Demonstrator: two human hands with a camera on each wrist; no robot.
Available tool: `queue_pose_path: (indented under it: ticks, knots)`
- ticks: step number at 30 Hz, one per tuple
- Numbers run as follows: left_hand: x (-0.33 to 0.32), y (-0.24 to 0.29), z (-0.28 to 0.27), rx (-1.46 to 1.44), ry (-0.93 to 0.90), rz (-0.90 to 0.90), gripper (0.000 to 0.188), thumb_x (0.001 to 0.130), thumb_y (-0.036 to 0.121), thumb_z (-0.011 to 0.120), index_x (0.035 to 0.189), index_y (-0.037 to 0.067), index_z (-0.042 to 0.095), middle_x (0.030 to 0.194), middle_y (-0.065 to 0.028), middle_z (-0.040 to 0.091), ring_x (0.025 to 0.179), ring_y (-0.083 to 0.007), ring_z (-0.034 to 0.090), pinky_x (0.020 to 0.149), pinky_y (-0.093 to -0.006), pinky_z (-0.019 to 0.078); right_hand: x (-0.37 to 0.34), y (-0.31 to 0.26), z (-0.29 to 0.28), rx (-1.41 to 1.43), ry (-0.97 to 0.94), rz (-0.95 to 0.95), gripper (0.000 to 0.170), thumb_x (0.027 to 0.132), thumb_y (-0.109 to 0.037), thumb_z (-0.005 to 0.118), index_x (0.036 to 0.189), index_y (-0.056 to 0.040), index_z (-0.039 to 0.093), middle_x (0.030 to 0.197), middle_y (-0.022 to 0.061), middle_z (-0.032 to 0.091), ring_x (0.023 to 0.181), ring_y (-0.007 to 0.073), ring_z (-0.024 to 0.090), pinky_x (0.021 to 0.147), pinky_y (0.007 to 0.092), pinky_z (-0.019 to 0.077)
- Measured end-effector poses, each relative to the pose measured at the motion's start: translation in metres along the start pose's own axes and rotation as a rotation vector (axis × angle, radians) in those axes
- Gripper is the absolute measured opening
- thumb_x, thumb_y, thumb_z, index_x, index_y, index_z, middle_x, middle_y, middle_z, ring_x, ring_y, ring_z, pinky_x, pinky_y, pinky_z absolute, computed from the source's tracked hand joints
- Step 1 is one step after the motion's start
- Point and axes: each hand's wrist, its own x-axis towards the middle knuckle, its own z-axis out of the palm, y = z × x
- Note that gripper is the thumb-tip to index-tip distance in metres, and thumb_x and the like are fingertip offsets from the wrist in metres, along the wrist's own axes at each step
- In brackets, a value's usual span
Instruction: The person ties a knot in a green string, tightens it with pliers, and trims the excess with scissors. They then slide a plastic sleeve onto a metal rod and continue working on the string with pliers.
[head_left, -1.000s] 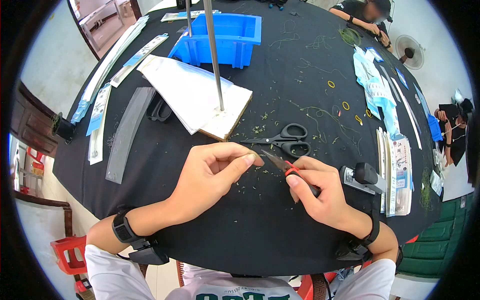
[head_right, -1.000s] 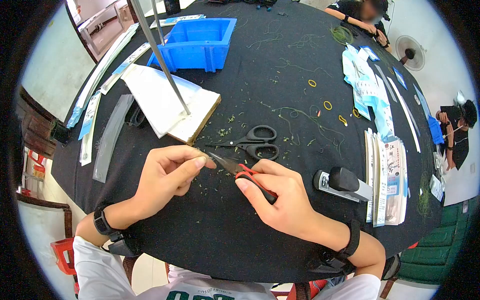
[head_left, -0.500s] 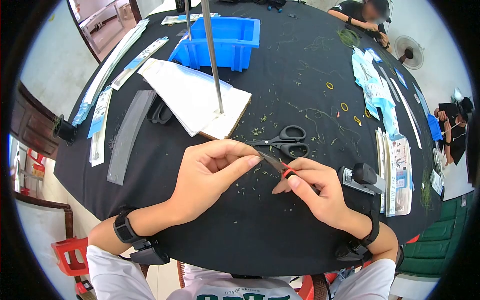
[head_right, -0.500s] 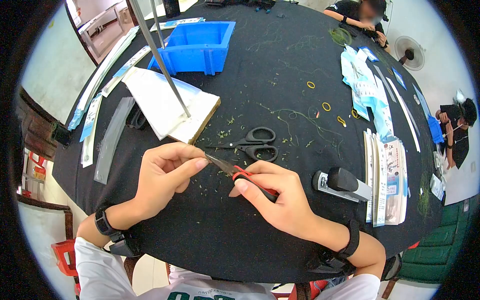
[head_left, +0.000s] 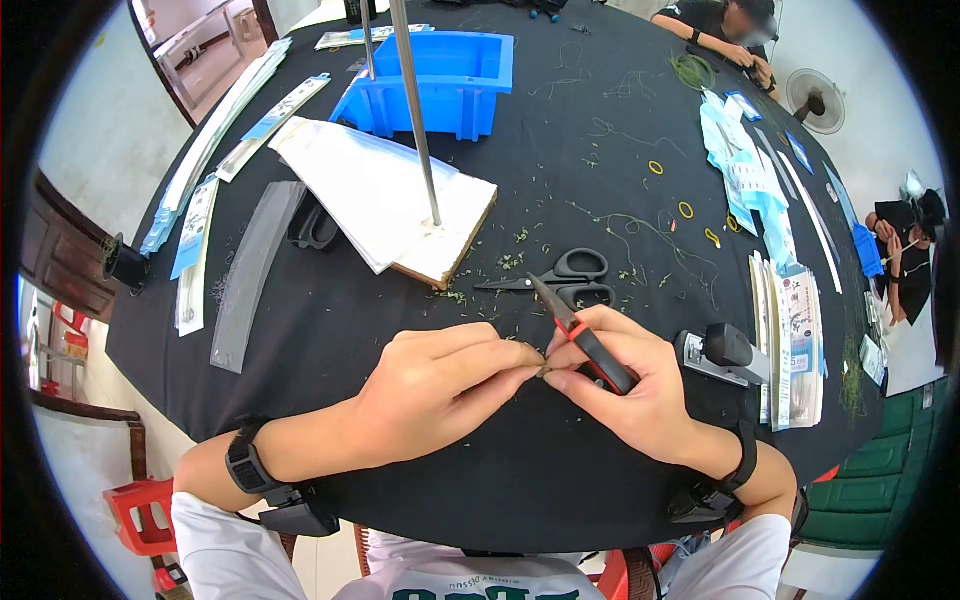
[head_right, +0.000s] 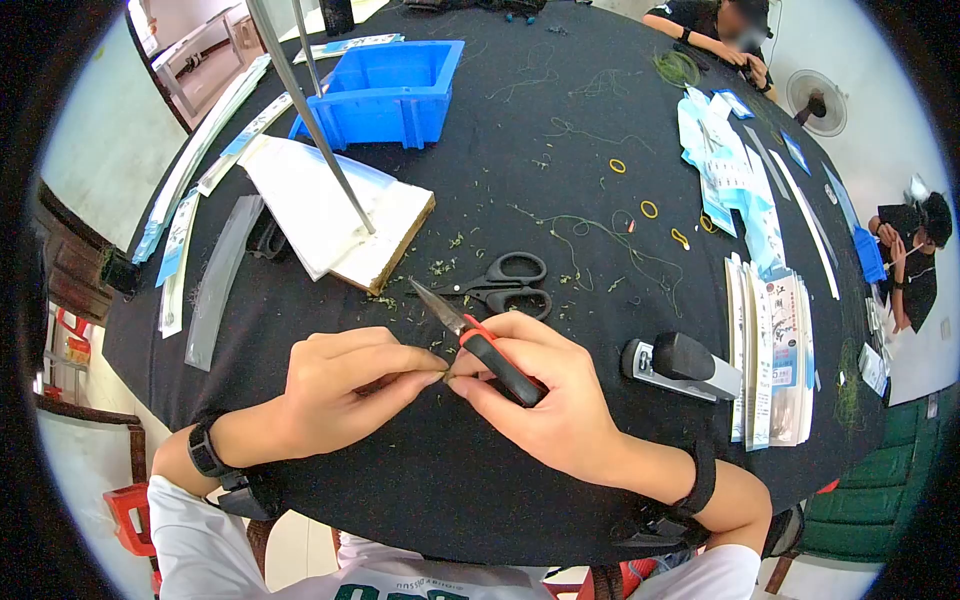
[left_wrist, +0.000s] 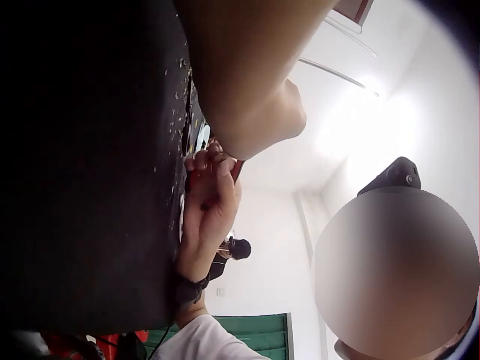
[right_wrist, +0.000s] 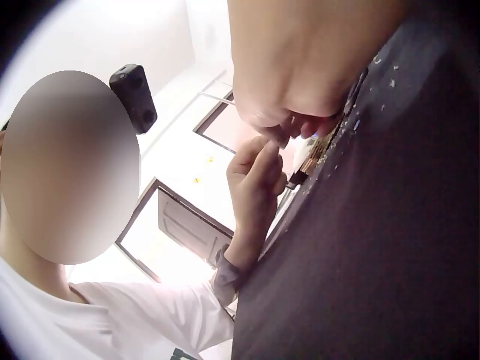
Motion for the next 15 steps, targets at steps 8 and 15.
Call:
queue_pose_path:
  ticks: [8,15]
  knots:
    - [-0.003,0.001,0.002,-0.707,-0.140,-0.673,0.011,0.086,0.009,0.063,0.088,-0.002,0.066,0.067,0.0017,0.058,0.051,-0.0001,0.042,0.040,-0.0197,0.0280,0.002,0.003,-0.002,-0.236,0.081,-0.186,0.017,0.068,0.002,0.070,0.084,0.0017,0.064,0.095,0.0124,0.060,0.081,0.0239,0.059,0.069,0.0312,0.0466]
    - [0.005,0.007,-0.009,-0.803,-0.271,-0.880,0.012,0.085,0.008,0.062,0.089,-0.002,0.067,0.068,0.0012,0.059,0.056,-0.0005,0.048,0.048,-0.0170,0.0351,0.004,0.006,-0.005,-0.353,0.043,-0.322,0.020,0.063,0.003,0.071,0.082,0.0008,0.064,0.098,0.0110,0.061,0.083,0.0265,0.058,0.070,0.0327,0.0472]
